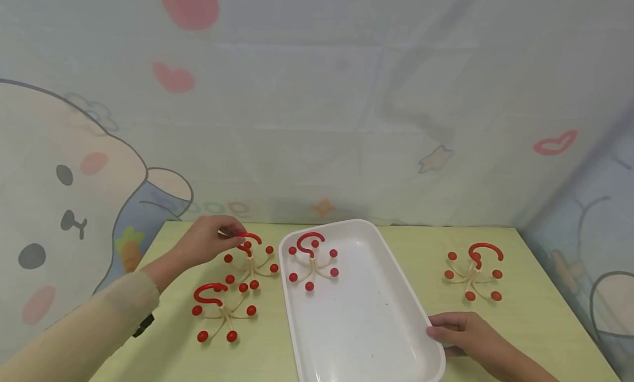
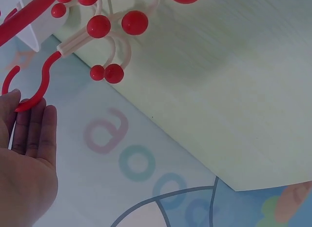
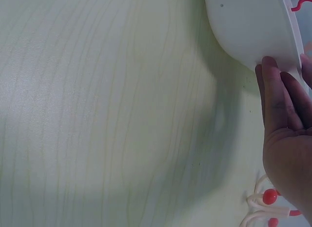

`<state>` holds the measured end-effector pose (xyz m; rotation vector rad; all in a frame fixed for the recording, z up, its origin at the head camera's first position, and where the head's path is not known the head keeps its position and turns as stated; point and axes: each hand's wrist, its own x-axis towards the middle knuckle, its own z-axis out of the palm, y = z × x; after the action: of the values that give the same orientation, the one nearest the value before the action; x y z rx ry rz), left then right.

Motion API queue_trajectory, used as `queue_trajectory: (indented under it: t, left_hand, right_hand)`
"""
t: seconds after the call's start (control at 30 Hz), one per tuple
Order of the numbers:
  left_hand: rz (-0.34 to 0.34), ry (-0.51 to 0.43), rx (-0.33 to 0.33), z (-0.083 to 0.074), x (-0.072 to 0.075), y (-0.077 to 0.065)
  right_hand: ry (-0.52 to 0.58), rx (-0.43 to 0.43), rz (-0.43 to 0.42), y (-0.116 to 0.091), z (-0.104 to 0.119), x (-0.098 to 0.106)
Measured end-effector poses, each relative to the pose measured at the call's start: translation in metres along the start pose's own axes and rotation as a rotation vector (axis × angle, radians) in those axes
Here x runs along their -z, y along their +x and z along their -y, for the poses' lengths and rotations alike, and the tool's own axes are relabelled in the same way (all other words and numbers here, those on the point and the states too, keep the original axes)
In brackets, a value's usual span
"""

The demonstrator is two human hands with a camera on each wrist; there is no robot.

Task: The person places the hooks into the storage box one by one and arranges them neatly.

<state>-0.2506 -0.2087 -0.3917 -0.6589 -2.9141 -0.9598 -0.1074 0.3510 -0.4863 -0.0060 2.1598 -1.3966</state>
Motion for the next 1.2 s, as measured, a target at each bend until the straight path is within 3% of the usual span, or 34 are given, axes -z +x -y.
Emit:
queue_trajectory:
  t: [0.47, 0.83, 1.2]
  left_hand:
    - [-0.044, -0.013, -0.043, -0.011, 0.029, 0.007]
    - [-0.068, 0.0, -0.059, -0.032, 0.049, 0.009]
    - [-0.124, -0.021, -0.119, -0.057, 0.067, 0.013]
  right_hand:
    - [0.006, 0.013, 0.018, -0.002, 0.002, 0.0]
    - [0.018, 0.061, 0.022, -0.002, 0.001, -0.002]
    - [-0.032, 0.001, -0.013, 0.0, 0.004, -0.002]
